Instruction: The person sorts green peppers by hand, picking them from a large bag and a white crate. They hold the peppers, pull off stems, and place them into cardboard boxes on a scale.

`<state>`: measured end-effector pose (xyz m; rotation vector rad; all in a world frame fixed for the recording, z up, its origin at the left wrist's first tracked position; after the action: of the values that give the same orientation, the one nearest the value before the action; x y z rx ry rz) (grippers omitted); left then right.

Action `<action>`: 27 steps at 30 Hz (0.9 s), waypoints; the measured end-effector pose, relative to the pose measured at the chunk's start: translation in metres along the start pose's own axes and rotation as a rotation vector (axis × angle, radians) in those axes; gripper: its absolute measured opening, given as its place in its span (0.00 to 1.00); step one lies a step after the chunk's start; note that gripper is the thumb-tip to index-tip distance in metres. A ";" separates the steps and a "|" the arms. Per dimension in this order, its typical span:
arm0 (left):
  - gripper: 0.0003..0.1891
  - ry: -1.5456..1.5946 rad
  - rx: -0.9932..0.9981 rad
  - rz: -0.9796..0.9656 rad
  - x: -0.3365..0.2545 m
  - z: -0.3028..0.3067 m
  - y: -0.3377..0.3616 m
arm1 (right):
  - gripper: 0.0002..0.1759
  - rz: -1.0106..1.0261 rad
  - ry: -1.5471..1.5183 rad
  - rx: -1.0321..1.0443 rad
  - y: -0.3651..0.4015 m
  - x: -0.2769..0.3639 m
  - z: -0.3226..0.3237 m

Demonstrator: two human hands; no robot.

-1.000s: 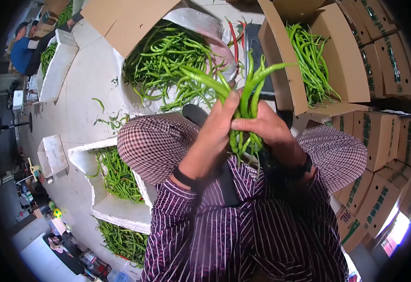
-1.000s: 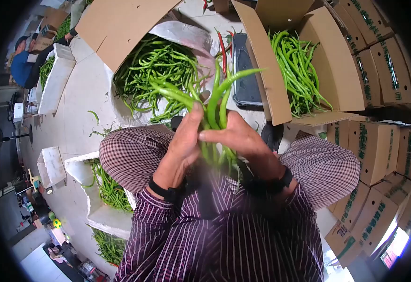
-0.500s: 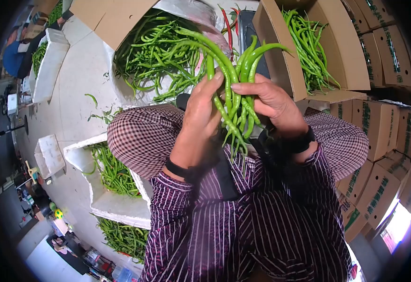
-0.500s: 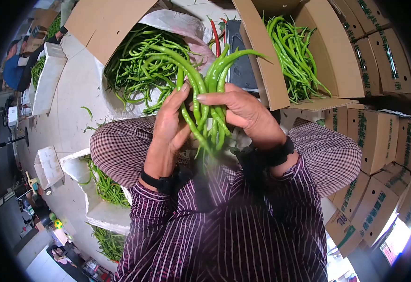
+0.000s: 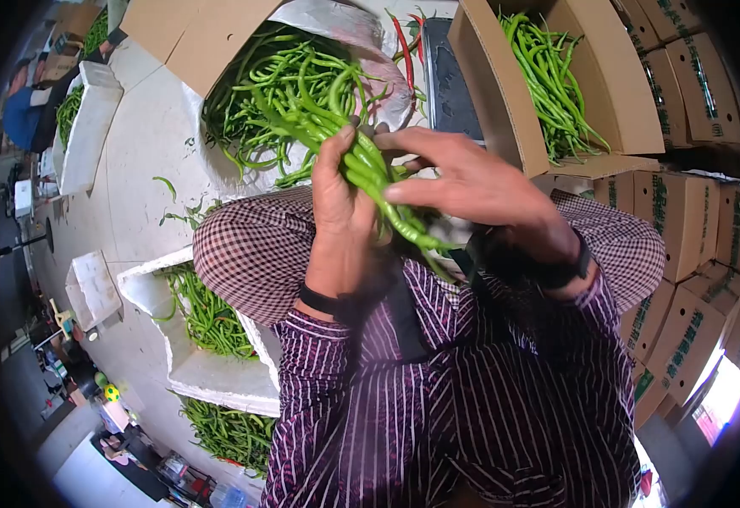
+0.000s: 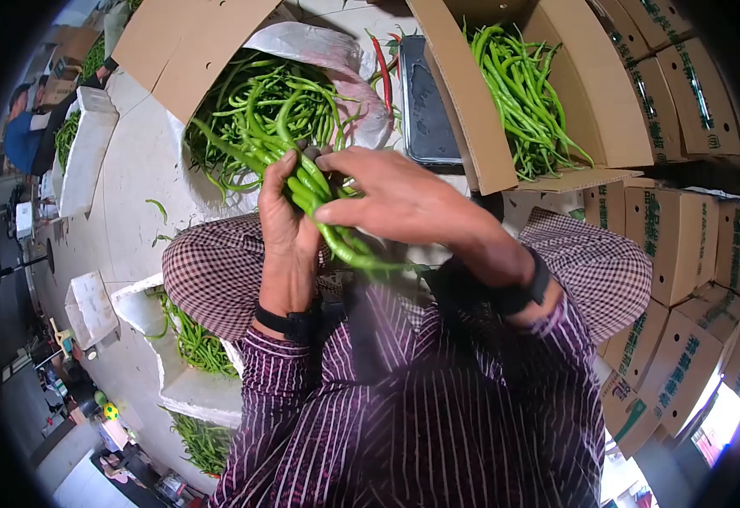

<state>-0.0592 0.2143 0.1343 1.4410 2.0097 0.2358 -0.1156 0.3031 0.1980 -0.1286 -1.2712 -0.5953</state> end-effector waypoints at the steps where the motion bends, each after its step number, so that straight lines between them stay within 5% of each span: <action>1: 0.12 0.000 0.000 -0.006 -0.002 0.001 -0.001 | 0.23 0.056 -0.127 -0.032 0.006 0.003 0.008; 9: 0.26 0.442 0.338 0.142 -0.009 -0.020 0.004 | 0.17 0.002 -0.316 -0.315 0.033 -0.008 0.056; 11: 0.29 0.516 0.418 0.196 -0.009 -0.022 0.003 | 0.20 -0.008 -0.341 -0.252 0.036 -0.030 0.047; 17: 0.30 0.492 0.382 0.193 -0.003 -0.026 0.006 | 0.33 -0.243 -1.146 -0.147 0.043 -0.082 0.015; 23: 0.31 0.519 0.402 0.218 0.001 -0.026 0.005 | 0.43 -0.265 -1.342 0.031 0.040 -0.074 -0.032; 27: 0.27 0.417 0.289 0.173 0.003 -0.016 -0.001 | 0.51 -0.087 -1.275 0.197 0.040 -0.049 -0.050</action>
<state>-0.0706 0.2198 0.1452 1.8755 2.3229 0.3554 -0.0612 0.3331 0.1464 -0.3158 -2.5699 -0.4356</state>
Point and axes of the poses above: each hand's wrist, its own y-axis away from the middle knuckle, its own z-axis out of the back of the hand, x = y × z, the point moved 8 cm from there along -y, towards the middle knuckle, and after that the axes turned 6 degrees about -x, right-handed, at the moved point
